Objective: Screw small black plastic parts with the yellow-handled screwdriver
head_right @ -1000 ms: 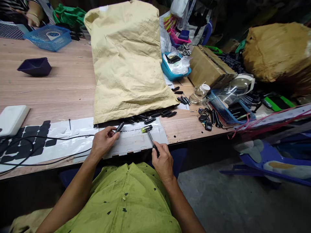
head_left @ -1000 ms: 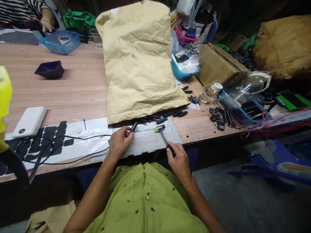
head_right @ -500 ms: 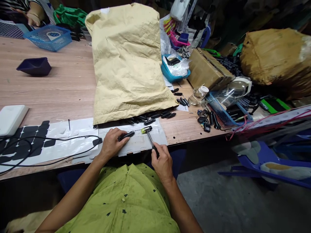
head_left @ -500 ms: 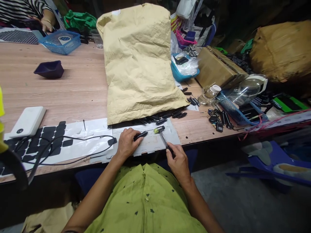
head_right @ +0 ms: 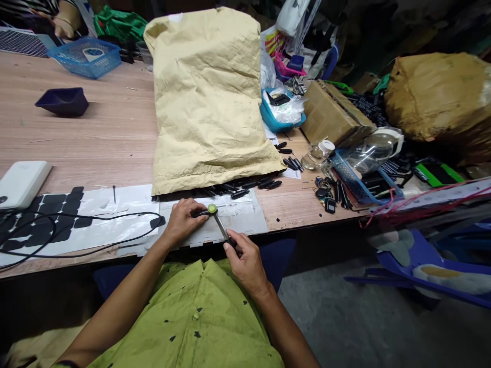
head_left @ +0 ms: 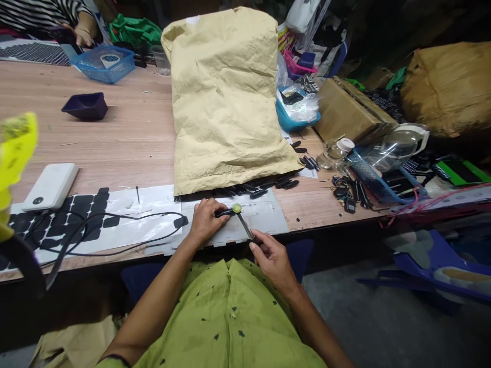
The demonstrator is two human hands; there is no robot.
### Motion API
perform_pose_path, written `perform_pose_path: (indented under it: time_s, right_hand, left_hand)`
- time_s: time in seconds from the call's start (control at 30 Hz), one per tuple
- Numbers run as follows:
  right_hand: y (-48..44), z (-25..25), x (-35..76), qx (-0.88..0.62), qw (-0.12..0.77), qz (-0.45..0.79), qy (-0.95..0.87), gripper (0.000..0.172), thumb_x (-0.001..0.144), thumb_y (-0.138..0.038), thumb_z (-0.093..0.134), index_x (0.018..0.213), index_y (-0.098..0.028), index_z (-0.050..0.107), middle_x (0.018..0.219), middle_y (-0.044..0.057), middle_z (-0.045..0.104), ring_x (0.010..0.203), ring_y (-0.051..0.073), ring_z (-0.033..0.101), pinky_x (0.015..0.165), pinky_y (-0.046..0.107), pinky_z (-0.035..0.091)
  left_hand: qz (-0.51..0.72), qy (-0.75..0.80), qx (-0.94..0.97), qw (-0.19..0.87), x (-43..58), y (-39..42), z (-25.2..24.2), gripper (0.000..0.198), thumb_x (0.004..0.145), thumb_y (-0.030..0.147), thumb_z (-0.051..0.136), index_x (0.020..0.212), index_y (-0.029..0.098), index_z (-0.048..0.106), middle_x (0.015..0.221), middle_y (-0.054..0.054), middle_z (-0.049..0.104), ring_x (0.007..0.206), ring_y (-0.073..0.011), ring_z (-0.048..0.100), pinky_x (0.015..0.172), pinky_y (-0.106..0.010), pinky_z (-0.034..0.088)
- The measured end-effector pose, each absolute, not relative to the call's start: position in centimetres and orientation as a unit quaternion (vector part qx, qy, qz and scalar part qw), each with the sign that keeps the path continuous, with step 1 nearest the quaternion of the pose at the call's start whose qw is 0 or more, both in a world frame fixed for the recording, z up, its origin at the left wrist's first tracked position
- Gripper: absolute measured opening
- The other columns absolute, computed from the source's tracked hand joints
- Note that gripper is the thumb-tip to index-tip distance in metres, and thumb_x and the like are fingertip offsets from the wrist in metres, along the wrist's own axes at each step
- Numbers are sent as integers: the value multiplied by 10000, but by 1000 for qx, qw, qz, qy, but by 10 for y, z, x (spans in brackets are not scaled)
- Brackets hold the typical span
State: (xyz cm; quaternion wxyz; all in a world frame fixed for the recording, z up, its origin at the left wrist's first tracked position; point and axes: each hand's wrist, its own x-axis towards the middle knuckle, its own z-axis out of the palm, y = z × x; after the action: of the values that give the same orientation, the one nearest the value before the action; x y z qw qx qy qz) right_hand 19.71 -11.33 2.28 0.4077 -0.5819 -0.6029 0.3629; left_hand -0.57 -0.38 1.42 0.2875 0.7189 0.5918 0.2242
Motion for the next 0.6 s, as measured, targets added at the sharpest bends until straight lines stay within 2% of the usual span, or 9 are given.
perform_pose_path:
  time_s: [0.2,0.33,0.6]
  right_hand:
    - [-113,26,190,-562,401,337,-640,339,954,-293,574,1249,-222,727,978,71,740,732,149,672,644,266,588]
    - [-111,26,189,-554,389,316,-665,318,937,-258,578,1202,-214,749,957,71,754,771,162,686,719,285,603]
    - [-114,22,196,-596,413,319,-610,349,952,-351,577,1235,-228,740,1026,84,737,724,153,675,607,268,577]
  left_hand:
    - [210,593,719,295,-3,-3,19,168,779,225,728,921,282,797,922,-23,713,956,-251,569,882,-397,413]
    - [211,592,721,292,-4,-3,19,155,778,216,712,890,283,796,917,-20,721,934,-246,574,866,-395,414]
    - [225,587,721,291,-5,-3,16,146,782,247,738,914,275,795,913,-18,721,915,-237,569,876,-397,418]
